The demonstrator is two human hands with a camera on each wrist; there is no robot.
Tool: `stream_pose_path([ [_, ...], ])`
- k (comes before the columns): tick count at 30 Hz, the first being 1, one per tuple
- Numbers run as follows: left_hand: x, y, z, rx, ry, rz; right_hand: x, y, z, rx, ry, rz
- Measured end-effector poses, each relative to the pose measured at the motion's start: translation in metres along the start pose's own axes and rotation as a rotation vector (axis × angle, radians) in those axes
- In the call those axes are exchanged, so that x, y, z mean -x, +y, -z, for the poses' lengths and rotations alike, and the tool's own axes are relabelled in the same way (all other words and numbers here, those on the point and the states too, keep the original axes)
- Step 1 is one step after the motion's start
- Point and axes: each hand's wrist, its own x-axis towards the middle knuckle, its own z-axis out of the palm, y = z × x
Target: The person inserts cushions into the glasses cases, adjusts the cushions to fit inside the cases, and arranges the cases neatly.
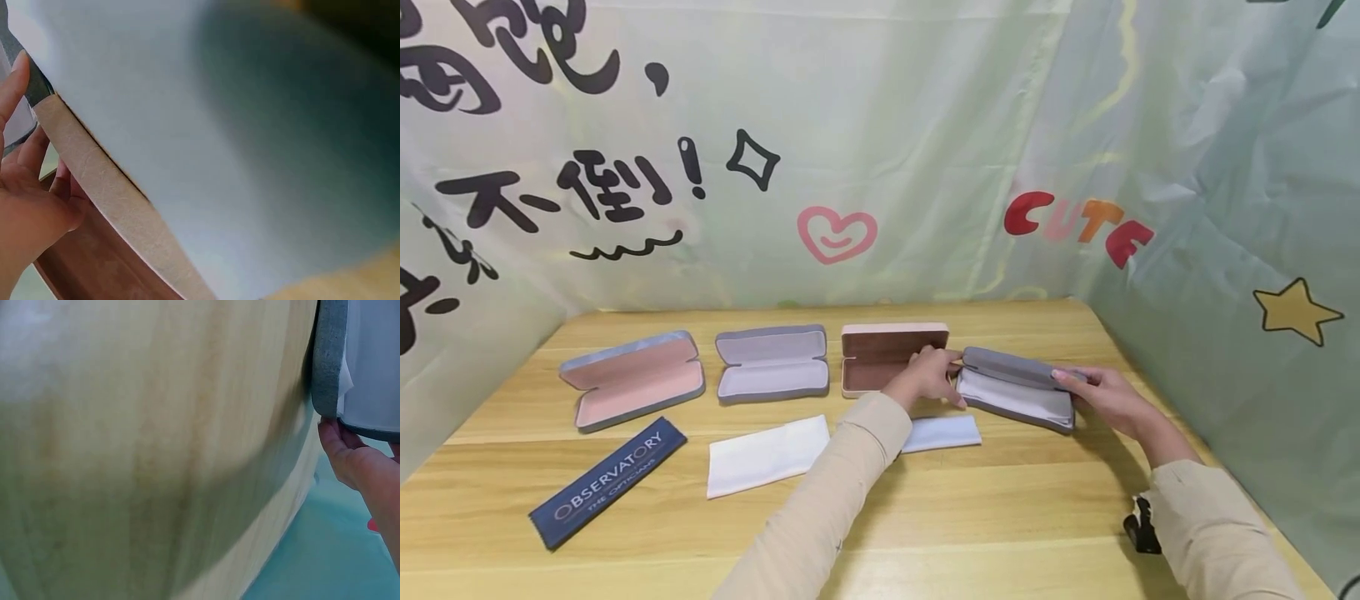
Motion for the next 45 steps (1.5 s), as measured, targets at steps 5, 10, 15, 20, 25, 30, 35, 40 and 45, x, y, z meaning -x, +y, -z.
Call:
stream_pose_path([
  [5,-0.001,0.000,-0.001,0.018,0.004,-0.005,0.005,-0.004,0.003,0.177,0.037,0.010],
  [10,-0.002,0.000,-0.003,0.020,0.002,-0.008,0.011,-0.003,0.004,0.242,0.061,0.039],
  [15,-0.002,-0.001,-0.003,0.008,0.003,-0.015,0.012,-0.001,0.000,0.218,0.092,0.067],
  [20,-0.001,0.000,-0.003,0.007,0.014,-0.008,0.013,-0.002,-0.004,0.210,0.112,0.084],
  [25,-0.001,0.001,-0.003,-0.016,0.027,-0.012,0.014,-0.001,-0.005,0.219,0.135,0.129],
  [30,0.000,0.001,-0.003,-0.044,0.028,-0.012,0.016,-0.001,-0.007,0.230,0.144,0.136],
  [35,0.000,0.001,-0.002,-0.039,0.032,-0.004,0.016,-0.002,-0.010,0.228,0.156,0.144],
  [40,0.000,0.000,-0.002,-0.018,0.011,-0.007,0.017,0.001,-0.015,0.300,0.205,0.195],
  [45,0.000,-0.001,-0.001,0.012,-0.008,-0.009,0.015,0.001,-0.016,0.371,0.248,0.207],
])
